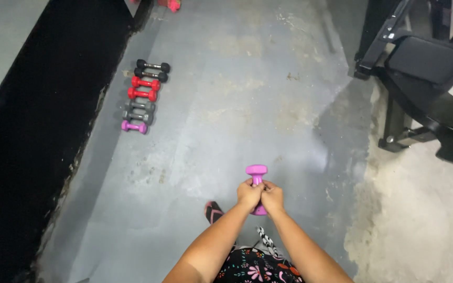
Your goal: Cleaning a small dumbbell and an exercise bike handle with a brown cloth.
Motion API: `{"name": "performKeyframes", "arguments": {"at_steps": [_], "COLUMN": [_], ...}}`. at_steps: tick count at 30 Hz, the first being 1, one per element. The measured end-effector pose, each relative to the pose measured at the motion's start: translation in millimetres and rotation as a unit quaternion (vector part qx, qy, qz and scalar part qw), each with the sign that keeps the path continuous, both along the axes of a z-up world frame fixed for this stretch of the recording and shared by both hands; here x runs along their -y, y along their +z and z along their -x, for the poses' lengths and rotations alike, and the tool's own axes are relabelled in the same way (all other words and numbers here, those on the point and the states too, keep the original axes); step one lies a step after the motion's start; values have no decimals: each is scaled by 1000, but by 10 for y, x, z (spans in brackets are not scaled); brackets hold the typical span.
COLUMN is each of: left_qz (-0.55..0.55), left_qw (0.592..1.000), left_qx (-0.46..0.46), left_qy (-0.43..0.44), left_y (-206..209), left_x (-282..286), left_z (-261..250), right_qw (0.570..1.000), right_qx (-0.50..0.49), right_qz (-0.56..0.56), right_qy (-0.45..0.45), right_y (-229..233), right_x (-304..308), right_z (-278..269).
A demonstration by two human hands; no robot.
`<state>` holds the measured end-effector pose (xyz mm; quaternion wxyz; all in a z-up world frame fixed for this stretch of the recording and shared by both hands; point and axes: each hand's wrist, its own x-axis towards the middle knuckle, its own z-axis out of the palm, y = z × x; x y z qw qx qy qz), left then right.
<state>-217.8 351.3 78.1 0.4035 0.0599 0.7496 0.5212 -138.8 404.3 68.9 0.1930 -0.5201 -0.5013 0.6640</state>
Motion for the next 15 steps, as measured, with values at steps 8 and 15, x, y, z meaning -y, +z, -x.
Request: {"name": "performKeyframes", "arguments": {"at_steps": [8,15], "left_qz": [50,74], "left_qw": [997,986], "left_qx": [-54,-73], "left_qy": [39,134], "left_y": [27,-138], "left_x": [-408,-1073], "left_z": [673,1088], "right_qw": [998,975], "right_qx": [-19,7], "right_qz": [6,-27], "right_qy": [63,220], "right_y": [-232,-331], "right_x": [-545,-1435], "right_z": [704,1289]}}
